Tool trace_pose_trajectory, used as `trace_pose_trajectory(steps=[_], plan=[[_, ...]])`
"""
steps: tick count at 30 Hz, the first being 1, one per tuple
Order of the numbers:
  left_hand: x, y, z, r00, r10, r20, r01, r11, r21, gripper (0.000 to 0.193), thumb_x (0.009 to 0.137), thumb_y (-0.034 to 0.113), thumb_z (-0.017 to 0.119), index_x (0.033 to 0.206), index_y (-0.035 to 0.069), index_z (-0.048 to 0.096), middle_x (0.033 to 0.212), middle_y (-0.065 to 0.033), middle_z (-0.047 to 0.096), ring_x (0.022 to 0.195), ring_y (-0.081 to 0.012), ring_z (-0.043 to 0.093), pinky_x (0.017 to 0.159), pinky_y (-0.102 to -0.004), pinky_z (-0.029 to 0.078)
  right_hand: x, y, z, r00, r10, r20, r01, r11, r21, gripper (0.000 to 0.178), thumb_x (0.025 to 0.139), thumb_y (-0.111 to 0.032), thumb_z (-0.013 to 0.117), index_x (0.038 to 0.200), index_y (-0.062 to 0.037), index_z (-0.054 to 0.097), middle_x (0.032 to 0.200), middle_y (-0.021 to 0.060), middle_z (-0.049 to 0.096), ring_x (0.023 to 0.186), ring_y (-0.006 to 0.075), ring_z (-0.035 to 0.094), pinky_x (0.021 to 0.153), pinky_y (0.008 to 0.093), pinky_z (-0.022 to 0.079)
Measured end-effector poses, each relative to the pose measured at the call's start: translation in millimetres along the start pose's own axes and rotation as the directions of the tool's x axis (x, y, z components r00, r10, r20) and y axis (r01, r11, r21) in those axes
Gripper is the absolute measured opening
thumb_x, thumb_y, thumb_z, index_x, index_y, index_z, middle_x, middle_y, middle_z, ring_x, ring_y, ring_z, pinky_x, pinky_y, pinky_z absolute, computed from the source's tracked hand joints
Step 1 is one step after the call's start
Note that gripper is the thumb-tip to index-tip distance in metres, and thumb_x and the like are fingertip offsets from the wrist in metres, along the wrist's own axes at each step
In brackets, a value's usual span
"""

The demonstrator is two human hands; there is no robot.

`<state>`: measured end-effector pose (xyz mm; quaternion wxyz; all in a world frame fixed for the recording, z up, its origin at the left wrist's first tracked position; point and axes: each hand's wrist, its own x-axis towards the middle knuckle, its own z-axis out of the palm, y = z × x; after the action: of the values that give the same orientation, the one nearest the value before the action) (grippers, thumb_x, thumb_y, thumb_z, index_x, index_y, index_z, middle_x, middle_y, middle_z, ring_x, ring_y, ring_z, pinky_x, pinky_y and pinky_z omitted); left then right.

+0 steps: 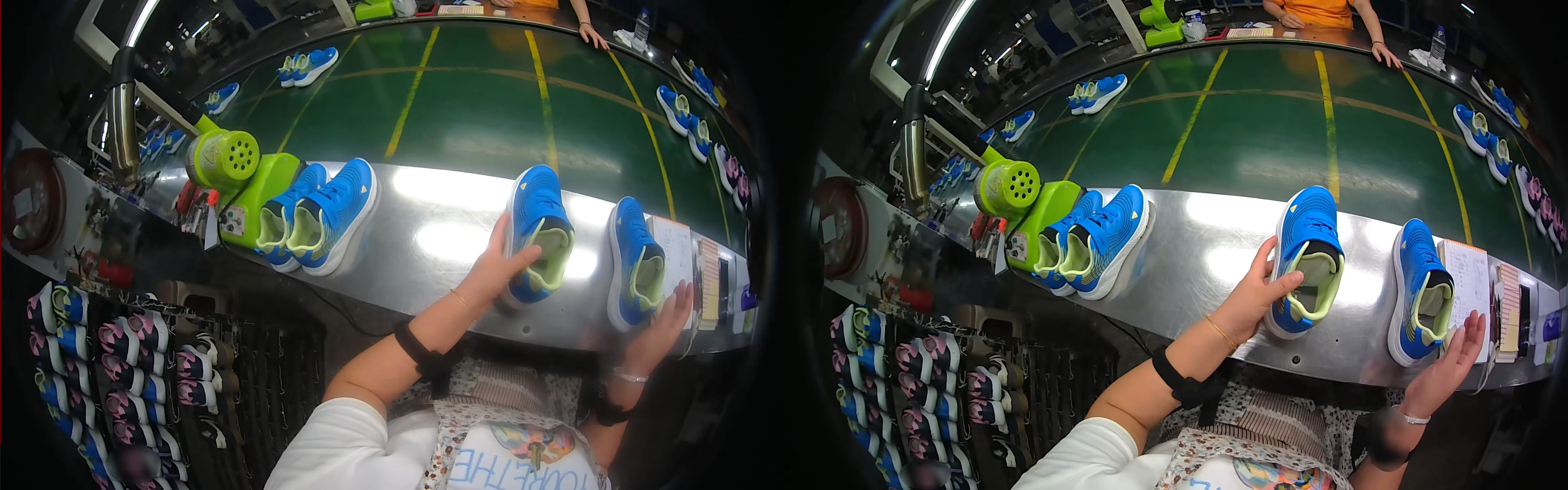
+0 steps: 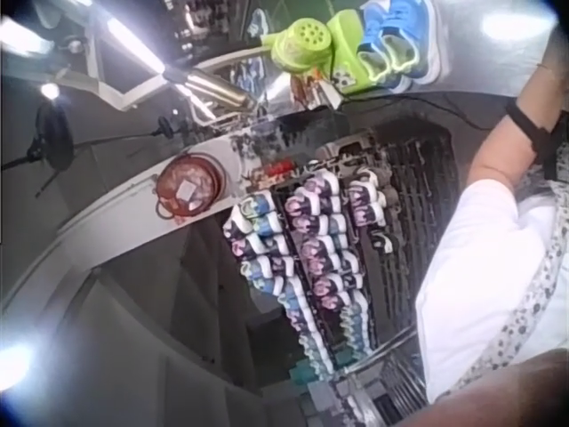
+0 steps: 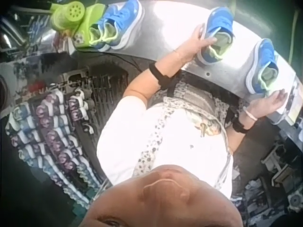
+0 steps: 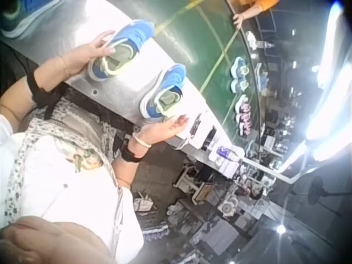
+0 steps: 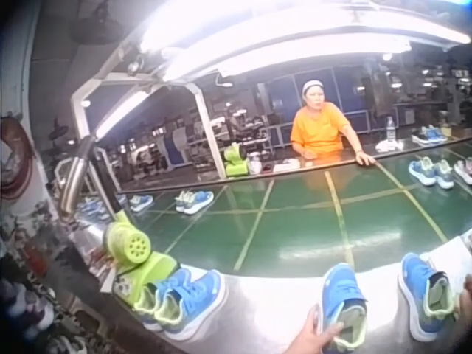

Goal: Inspecting manufactured shoes for quality control on an assembly line.

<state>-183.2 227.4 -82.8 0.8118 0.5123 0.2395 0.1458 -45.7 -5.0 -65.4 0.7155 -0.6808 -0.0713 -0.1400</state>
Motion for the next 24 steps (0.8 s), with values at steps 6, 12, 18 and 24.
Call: trace_pose_trajectory(steps=[6,12,18,24], plan=[[-2.2,-4.3,-3.7,1.000,0.005,0.009,-0.008,0.965,0.261,0.081,0.083,0.028,0.065,0.142,0.004,0.015,0.133,-0.0199,0.039,0.119,-0.0250,0.044,0.097,-0.0346,0.037,-27.2,-4.9,-16.9,0.945,-0.147,0.291,0.109,0.984,0.142,0.028,0.093,-0.008,0.044,0.119,0.0037,0.046,0.108,0.0135,0.055,0.103,0.0223,0.053,0.092,0.0343,0.041],[-41.9,-3.6,-38.2,0.993,0.094,0.066,-0.115,0.831,0.544,0.065,0.088,0.026,0.058,0.139,0.001,0.026,0.127,-0.0183,0.047,0.115,-0.0228,0.048,0.092,-0.0327,0.043,-68.3,-38.5,51.7,0.406,-0.175,0.897,0.414,0.910,-0.010,0.054,0.069,-0.016,0.074,0.118,-0.0078,0.052,0.137,0.0217,0.033,0.120,0.0385,0.042,0.098,0.0416,0.037],[-91.0,47.8,-104.7,0.571,0.816,-0.093,0.063,0.069,0.996,0.060,0.072,0.017,0.072,0.124,0.005,0.046,0.121,-0.0162,0.051,0.116,-0.0325,0.043,0.096,-0.0411,0.036,-80.0,-21.1,67.4,0.328,-0.046,0.943,0.319,0.946,-0.065,0.052,0.061,-0.005,0.078,0.108,-0.0096,0.054,0.141,0.0203,0.023,0.124,0.0398,0.038,0.100,0.0433,0.036],[-139.3,96.6,-187.1,0.681,0.707,-0.188,0.442,-0.192,0.876,0.044,0.061,0.012,0.075,0.101,0.005,0.058,0.107,-0.0119,0.056,0.112,-0.0324,0.046,0.094,-0.0436,0.035,-78.2,-18.6,68.4,0.306,-0.008,0.952,0.282,0.956,-0.082,0.052,0.062,-0.005,0.077,0.108,-0.0091,0.054,0.140,0.0205,0.026,0.122,0.0385,0.041,0.099,0.0429,0.037]])
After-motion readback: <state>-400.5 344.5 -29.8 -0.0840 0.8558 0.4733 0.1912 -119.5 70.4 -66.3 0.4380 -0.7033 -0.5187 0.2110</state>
